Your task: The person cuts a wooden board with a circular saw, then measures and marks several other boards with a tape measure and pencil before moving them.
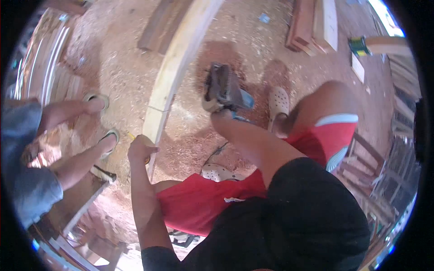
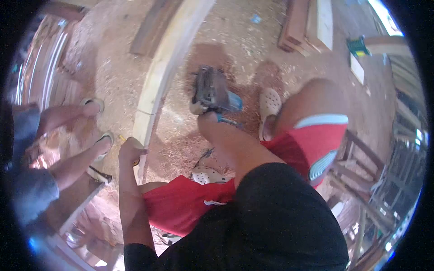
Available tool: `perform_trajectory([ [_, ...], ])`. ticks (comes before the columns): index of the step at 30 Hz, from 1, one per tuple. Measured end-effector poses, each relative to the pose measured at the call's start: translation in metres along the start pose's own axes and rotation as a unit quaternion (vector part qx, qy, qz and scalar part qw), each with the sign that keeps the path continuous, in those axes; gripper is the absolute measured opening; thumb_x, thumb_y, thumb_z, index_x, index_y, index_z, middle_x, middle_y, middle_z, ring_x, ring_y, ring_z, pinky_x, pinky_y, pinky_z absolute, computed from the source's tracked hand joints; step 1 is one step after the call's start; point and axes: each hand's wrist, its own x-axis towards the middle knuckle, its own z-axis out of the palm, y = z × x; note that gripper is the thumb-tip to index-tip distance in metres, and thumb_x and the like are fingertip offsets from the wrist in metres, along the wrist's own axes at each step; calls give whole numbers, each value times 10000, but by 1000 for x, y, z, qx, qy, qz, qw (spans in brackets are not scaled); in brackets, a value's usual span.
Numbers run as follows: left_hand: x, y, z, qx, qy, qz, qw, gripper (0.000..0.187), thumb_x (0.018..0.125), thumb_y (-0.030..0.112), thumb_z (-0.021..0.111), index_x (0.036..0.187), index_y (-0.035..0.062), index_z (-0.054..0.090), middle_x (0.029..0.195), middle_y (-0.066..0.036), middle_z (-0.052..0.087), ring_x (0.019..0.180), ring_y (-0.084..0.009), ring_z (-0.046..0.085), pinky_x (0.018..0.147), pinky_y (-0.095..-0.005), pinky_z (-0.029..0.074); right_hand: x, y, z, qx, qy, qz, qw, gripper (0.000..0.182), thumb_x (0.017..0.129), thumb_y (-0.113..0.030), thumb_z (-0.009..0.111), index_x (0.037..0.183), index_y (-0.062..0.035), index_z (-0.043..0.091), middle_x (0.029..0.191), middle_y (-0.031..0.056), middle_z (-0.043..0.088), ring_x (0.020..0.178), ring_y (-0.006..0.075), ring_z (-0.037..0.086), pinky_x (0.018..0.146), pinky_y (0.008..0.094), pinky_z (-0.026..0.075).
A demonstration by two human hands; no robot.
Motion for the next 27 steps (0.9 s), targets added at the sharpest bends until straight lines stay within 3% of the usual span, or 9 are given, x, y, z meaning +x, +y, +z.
perform_trajectory([
  [1, -7, 5, -9, 5, -25, -11, 1000, 681, 612, 350, 953, 1151, -6, 736, 1139, -225, 760, 1053, -376, 742, 926, -442, 588, 20, 3, 40, 13, 89, 26, 996, 320, 936, -179, 663, 1220, -66, 758, 1260, 151, 742, 1101, 321, 740, 909, 468, 587],
  [3, -9, -2, -15, 12, -52, -6, 999, 654, 627, 352, 917, 1159, 9, 751, 1159, -246, 748, 1062, -376, 743, 929, -446, 595, 14, 15, 5, 15, 92, 2, 996, 303, 921, -170, 680, 1196, -75, 764, 1217, 156, 755, 1089, 323, 744, 905, 461, 594],
  [6, 17, -31, 5, 17, -84, -7, 996, 682, 610, 364, 932, 1179, 33, 752, 1169, -228, 750, 1082, -359, 740, 933, -441, 599, -21, 34, -129, -37, -49, -83, 995, 266, 872, -135, 706, 1123, -70, 769, 1086, 176, 780, 1017, 311, 766, 861, 454, 602],
  [8, 17, -42, 8, -9, -48, 35, 998, 636, 566, 393, 956, 1066, 36, 788, 1078, -211, 769, 997, -361, 756, 903, -441, 597, -43, 46, -185, -121, 5, -232, 965, 271, 850, -106, 702, 1112, -43, 739, 894, 141, 768, 827, 243, 762, 723, 403, 586],
  [11, 21, -47, 8, -19, -40, 27, 999, 628, 540, 420, 967, 1031, 63, 807, 1050, -186, 782, 962, -349, 764, 884, -433, 599, -92, 56, -234, 294, -39, -129, 946, 198, 877, -129, 710, 1042, -21, 708, 889, 92, 724, 777, 231, 701, 734, 397, 554],
  [13, 25, -48, 4, -9, -45, 13, 999, 638, 540, 432, 967, 1047, 80, 808, 1064, -176, 782, 974, -337, 763, 881, -426, 602, -122, 52, -242, 423, -103, -56, 898, 308, 878, -54, 712, 1176, -48, 634, 765, 2, 593, 673, 96, 577, 602, 280, 468],
  [16, 25, -52, 1, -2, -47, 2, 999, 643, 542, 442, 968, 1059, 94, 811, 1082, -166, 781, 999, -325, 759, 879, -424, 604, -152, 16, -235, 526, -43, -106, 843, 315, 893, -39, 706, 1197, -45, 622, 831, -5, 624, 693, 93, 582, 625, 280, 475],
  [19, 18, -48, 6, -15, -58, -5, 998, 636, 554, 449, 967, 1067, 107, 813, 1110, -145, 778, 1028, -316, 754, 879, -432, 604, -168, -6, -227, 516, -9, -132, 846, 464, 871, -44, 755, 1310, -20, 606, 947, 11, 633, 832, 120, 590, 764, 290, 501],
  [27, 4, -51, 1, -29, -61, -1, 998, 614, 573, 433, 968, 1079, 122, 810, 1099, -125, 784, 1023, -307, 757, 877, -436, 604, -173, -56, -184, 518, 41, -139, 843, 258, 915, -25, 708, 1160, -46, 630, 822, -61, 557, 740, 33, 519, 640, 230, 447],
])
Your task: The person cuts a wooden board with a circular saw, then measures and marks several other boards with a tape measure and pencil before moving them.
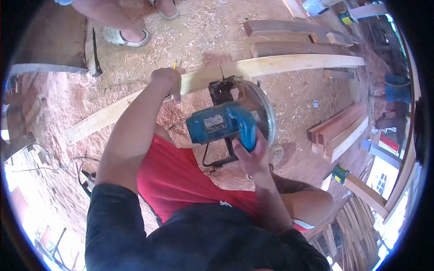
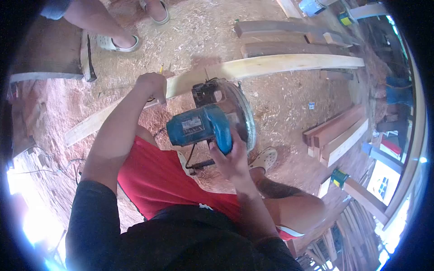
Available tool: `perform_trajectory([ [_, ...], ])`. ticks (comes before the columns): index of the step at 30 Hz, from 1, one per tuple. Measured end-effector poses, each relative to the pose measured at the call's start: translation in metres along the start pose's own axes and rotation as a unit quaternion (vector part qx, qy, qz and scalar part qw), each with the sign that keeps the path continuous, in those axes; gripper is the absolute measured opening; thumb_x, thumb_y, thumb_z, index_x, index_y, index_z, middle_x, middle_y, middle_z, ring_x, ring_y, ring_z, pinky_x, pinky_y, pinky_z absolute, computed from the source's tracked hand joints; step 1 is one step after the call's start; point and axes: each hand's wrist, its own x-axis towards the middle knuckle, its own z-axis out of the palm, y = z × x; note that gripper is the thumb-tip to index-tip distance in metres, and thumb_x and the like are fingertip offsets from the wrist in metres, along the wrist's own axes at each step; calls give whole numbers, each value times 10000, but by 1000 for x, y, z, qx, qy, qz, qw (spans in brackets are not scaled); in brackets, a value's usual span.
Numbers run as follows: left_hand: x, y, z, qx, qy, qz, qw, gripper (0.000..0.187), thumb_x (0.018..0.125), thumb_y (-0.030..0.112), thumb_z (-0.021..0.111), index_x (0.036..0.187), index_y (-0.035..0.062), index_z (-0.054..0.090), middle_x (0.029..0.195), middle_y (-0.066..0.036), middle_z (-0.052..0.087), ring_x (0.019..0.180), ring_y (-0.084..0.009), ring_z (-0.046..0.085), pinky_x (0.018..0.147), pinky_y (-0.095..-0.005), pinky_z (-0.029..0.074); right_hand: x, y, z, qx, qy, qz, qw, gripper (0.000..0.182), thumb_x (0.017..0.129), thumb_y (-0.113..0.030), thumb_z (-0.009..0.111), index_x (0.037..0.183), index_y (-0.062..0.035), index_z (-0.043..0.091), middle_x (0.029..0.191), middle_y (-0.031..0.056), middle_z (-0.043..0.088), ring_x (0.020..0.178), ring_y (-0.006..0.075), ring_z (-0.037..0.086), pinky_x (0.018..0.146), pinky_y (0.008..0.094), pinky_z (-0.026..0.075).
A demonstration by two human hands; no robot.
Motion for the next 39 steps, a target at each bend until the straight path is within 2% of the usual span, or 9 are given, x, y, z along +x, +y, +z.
perform_trajectory([
  [13, -31, -34, 24, -21, 23, -32, 999, 607, 660, 351, 970, 1170, 92, 769, 1224, -123, 756, 1155, -321, 719, 947, -473, 594, 26, 32, 27, -64, 5, -5, 998, 385, 880, -31, 678, 1260, 8, 624, 875, 11, 649, 764, 115, 569, 714, 299, 502],
  [16, -48, -37, 35, -96, 253, -16, 962, 479, 715, 327, 925, 1086, 70, 767, 1140, -145, 764, 1076, -335, 738, 906, -481, 602, 29, 29, 24, -34, -5, -22, 999, 365, 882, -20, 687, 1241, 4, 628, 927, 22, 672, 816, 107, 586, 750, 296, 512],
  [20, -88, -52, 39, -145, 147, 32, 978, 188, 808, 250, 778, 880, 77, 757, 869, -146, 753, 800, -365, 728, 768, -458, 580, 29, 15, 22, -61, -11, 7, 998, 354, 901, -27, 696, 1247, 6, 631, 972, 38, 677, 852, 111, 594, 782, 291, 508],
  [22, -102, -96, 61, -167, 77, 193, 964, 201, 818, 247, 781, 814, 49, 751, 769, -137, 733, 689, -334, 691, 718, -421, 562, 27, 12, 22, -71, -7, 9, 997, 342, 908, -35, 699, 1241, 6, 632, 984, 43, 674, 871, 114, 594, 803, 291, 504],
  [24, -104, -127, 87, -224, 60, 126, 964, 195, 825, 214, 784, 776, 30, 742, 733, -122, 725, 623, -296, 644, 681, -403, 541, 26, 10, 24, -81, -9, -1, 997, 323, 914, -45, 705, 1226, 4, 634, 989, 51, 670, 888, 118, 594, 823, 292, 498],
  [27, -100, -134, 125, -366, 3, 83, 927, 257, 842, 314, 802, 843, 57, 792, 817, -119, 746, 688, -266, 661, 709, -432, 536, 24, 13, 26, -72, 3, 3, 997, 316, 916, -53, 714, 1214, 7, 628, 997, 62, 667, 913, 123, 593, 836, 294, 492],
  [28, -91, -136, 158, -337, 70, 150, 927, 321, 871, 356, 774, 998, 63, 803, 933, -126, 766, 807, -266, 717, 741, -431, 552, 25, 13, 28, -71, 5, 5, 997, 315, 917, -56, 718, 1211, 6, 625, 992, 58, 666, 906, 124, 593, 827, 293, 492],
  [30, -60, -123, 213, -265, -26, 166, 949, 342, 912, 347, 716, 1126, 86, 775, 1066, -172, 764, 936, -303, 749, 795, -448, 570, 26, 14, 30, -74, 12, 13, 997, 313, 918, -63, 725, 1205, 4, 620, 981, 51, 665, 892, 127, 593, 810, 291, 493],
  [39, -73, -84, 338, -185, -117, 0, 976, 321, 921, 355, 706, 1117, 108, 768, 1034, -188, 761, 933, -347, 746, 801, -470, 582, 23, 14, 33, -47, 13, 2, 999, 304, 906, -40, 720, 1191, -9, 616, 890, 25, 615, 792, 96, 553, 705, 287, 490],
])
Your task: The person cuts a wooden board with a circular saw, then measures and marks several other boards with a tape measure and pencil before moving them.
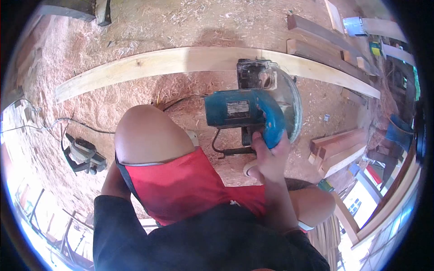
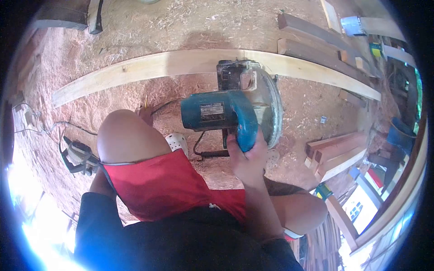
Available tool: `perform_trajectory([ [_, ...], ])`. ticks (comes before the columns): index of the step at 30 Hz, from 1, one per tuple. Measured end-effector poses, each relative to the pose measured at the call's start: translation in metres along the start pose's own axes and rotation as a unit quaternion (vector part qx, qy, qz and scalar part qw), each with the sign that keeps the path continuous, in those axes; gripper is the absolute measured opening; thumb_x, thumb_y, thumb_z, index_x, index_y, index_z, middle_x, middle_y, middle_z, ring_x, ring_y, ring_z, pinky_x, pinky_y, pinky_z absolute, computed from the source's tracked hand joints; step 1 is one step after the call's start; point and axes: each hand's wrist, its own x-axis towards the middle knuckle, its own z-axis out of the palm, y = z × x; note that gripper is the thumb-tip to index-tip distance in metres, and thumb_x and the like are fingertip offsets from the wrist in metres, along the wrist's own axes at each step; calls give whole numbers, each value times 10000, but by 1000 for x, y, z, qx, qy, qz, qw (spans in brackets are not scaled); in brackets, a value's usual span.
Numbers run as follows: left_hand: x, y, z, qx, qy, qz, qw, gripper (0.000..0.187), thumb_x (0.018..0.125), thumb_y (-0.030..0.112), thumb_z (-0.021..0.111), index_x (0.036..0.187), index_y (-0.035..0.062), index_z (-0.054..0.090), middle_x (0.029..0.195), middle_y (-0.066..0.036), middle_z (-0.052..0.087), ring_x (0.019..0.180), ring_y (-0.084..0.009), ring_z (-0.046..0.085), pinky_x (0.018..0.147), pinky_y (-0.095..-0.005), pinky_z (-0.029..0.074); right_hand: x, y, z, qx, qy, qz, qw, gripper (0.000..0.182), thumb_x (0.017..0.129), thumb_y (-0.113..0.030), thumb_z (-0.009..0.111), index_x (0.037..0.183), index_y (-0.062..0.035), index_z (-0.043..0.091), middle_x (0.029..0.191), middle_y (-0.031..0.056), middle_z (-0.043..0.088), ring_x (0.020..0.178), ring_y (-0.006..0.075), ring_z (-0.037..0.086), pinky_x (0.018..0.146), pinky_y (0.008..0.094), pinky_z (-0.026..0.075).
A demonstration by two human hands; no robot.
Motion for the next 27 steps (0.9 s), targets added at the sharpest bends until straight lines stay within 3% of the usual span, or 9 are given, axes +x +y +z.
perform_trajectory([
  [6, -58, -56, 38, -54, 31, -148, 987, 307, 927, 360, 699, 1111, 122, 763, 1013, -198, 758, 931, -377, 744, 804, -485, 589, -1, 4, 3, -21, -24, -15, 999, 432, 931, 33, 673, 1353, -7, 591, 999, 12, 646, 829, 67, 584, 723, 237, 497],
  [10, -112, -96, 32, -93, 142, -266, 949, 298, 932, 364, 694, 1107, 132, 760, 999, -205, 756, 930, -397, 743, 807, -495, 594, 5, -1, 8, -48, 14, -101, 994, 263, 898, -11, 694, 1152, 5, 629, 870, 22, 619, 778, 107, 562, 707, 292, 490],
  [12, -140, -83, -27, -84, 305, -247, 916, 294, 934, 365, 692, 1105, 136, 759, 992, -209, 755, 929, -406, 742, 808, -500, 597, 2, -6, 8, -55, 6, -84, 995, 245, 895, -6, 687, 1133, 10, 630, 852, 23, 613, 777, 105, 559, 704, 297, 489],
  [14, -166, -25, -129, -39, 446, -162, 879, 451, 809, 396, 865, 1134, 109, 742, 1075, -195, 746, 977, -388, 734, 833, -505, 581, 0, -1, 10, 5, -1, -48, 999, 235, 891, -6, 687, 1119, 10, 631, 843, 27, 611, 774, 105, 557, 698, 301, 488],
  [16, -151, -10, -203, -14, 485, -52, 873, 527, 760, 270, 905, 1207, 92, 690, 1166, -188, 718, 1095, -374, 697, 937, -474, 550, 1, 3, 15, 33, -3, -28, 999, 226, 889, -2, 683, 1108, 10, 630, 848, 31, 618, 776, 106, 559, 698, 302, 488],
  [18, -131, 36, -261, 38, 441, -27, 896, 781, 674, 332, 945, 1347, 92, 631, 1370, -165, 653, 1250, -366, 640, 1067, -448, 511, 4, 10, 18, 26, 1, -23, 999, 217, 890, 5, 677, 1101, 10, 627, 869, 36, 635, 783, 109, 563, 703, 300, 488],
  [20, -90, 65, -288, 131, 364, 2, 922, 901, 618, 379, 969, 1380, 66, 606, 1374, -161, 651, 1238, -354, 653, 1036, -452, 536, 6, 17, 18, 17, -4, -23, 1000, 246, 894, 11, 668, 1137, 14, 631, 904, 40, 653, 800, 110, 575, 724, 296, 491],
  [22, -67, 103, -308, 203, 228, 11, 952, 906, 602, 405, 980, 1355, 45, 626, 1365, -148, 666, 1193, -329, 687, 980, -451, 566, 8, 18, 22, 19, 0, -31, 999, 283, 897, 18, 662, 1179, 17, 634, 939, 41, 667, 813, 112, 586, 737, 296, 496],
  [27, -28, 149, -292, 232, 145, 6, 962, 663, 610, 396, 990, 1132, 50, 773, 1140, -126, 772, 1069, -286, 748, 907, -425, 590, 13, 27, 32, 54, 8, -46, 997, 401, 899, 40, 658, 1298, 11, 624, 970, 21, 667, 816, 108, 599, 720, 285, 504],
])
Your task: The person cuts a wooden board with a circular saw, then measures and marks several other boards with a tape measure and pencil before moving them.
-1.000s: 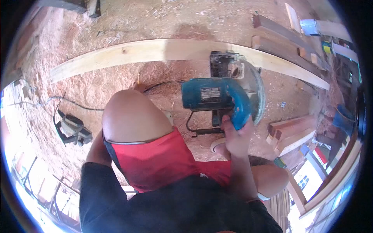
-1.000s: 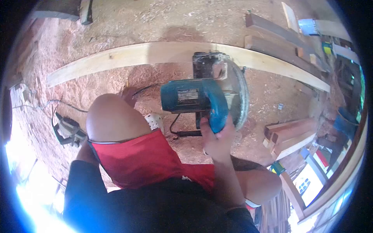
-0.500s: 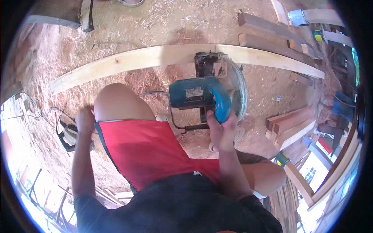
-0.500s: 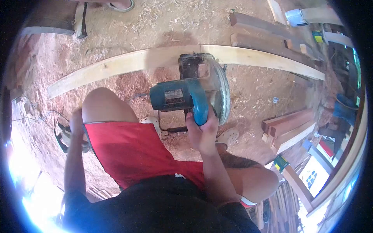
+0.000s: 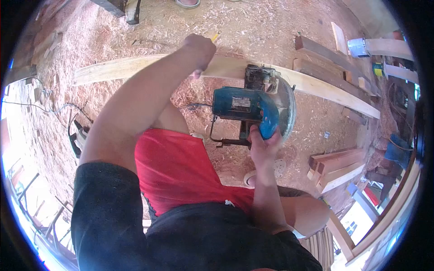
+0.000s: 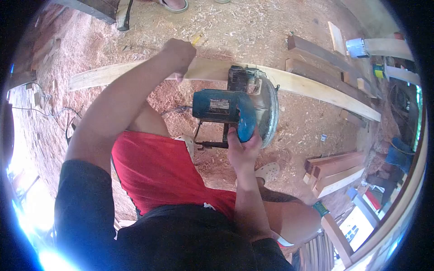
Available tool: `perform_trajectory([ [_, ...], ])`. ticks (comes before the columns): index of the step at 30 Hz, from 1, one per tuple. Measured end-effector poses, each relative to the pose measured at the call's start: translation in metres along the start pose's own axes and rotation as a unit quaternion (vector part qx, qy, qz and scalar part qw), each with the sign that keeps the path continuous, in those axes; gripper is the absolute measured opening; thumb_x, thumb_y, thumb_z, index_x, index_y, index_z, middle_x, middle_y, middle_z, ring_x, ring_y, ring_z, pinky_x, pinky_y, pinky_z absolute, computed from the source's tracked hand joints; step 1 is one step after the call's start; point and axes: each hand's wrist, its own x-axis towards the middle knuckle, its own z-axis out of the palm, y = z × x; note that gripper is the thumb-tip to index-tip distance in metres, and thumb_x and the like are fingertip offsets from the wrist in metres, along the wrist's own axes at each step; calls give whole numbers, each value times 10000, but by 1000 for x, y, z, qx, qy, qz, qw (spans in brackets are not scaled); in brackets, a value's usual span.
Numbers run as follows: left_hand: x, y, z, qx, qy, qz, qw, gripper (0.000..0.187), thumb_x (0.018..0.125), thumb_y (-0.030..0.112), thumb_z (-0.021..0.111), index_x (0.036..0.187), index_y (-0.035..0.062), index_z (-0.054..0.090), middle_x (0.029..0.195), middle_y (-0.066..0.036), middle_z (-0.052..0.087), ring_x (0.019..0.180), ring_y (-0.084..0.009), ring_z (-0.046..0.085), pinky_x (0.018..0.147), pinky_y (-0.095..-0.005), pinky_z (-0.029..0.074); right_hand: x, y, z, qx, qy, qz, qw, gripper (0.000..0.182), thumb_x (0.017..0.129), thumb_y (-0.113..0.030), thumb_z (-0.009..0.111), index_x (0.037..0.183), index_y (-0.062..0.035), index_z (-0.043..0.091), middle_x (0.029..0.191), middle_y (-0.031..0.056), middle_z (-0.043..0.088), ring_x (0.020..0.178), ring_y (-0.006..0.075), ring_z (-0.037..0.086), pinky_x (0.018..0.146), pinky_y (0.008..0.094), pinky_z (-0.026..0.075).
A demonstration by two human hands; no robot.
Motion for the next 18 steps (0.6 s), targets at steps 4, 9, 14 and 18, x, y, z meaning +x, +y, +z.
perform_trajectory([
  [4, -4, 11, 10, -18, 40, 40, 998, 578, 613, 355, 989, 1065, 51, 796, 1069, -131, 784, 1041, -286, 756, 886, -414, 594, 0, -2, 0, 11, -11, 10, 1000, 417, 905, 57, 650, 1314, -4, 600, 930, 22, 645, 730, 85, 577, 636, 252, 482],
  [9, -3, 12, 20, -44, 62, 33, 997, 508, 636, 295, 968, 1046, 48, 798, 1066, -129, 786, 1042, -291, 755, 894, -409, 593, 0, -1, -1, 38, -24, 12, 999, 423, 924, 41, 648, 1334, -19, 560, 861, 44, 615, 640, 107, 563, 584, 265, 483],
  [14, 1, 9, 29, -43, 84, 28, 995, 494, 646, 269, 955, 1058, 51, 793, 1053, -129, 781, 1008, -287, 759, 870, -403, 603, -1, -7, 4, 49, -17, 11, 999, 372, 923, 34, 652, 1279, -20, 558, 853, 46, 612, 629, 113, 571, 574, 262, 479],
  [18, -2, 9, 29, -45, 82, 27, 995, 504, 653, 281, 953, 1068, 48, 787, 1053, -125, 777, 982, -283, 763, 858, -400, 607, -1, -10, 4, 69, -21, 4, 997, 362, 889, 67, 648, 1229, -15, 557, 842, 38, 601, 648, 89, 564, 565, 240, 446],
])
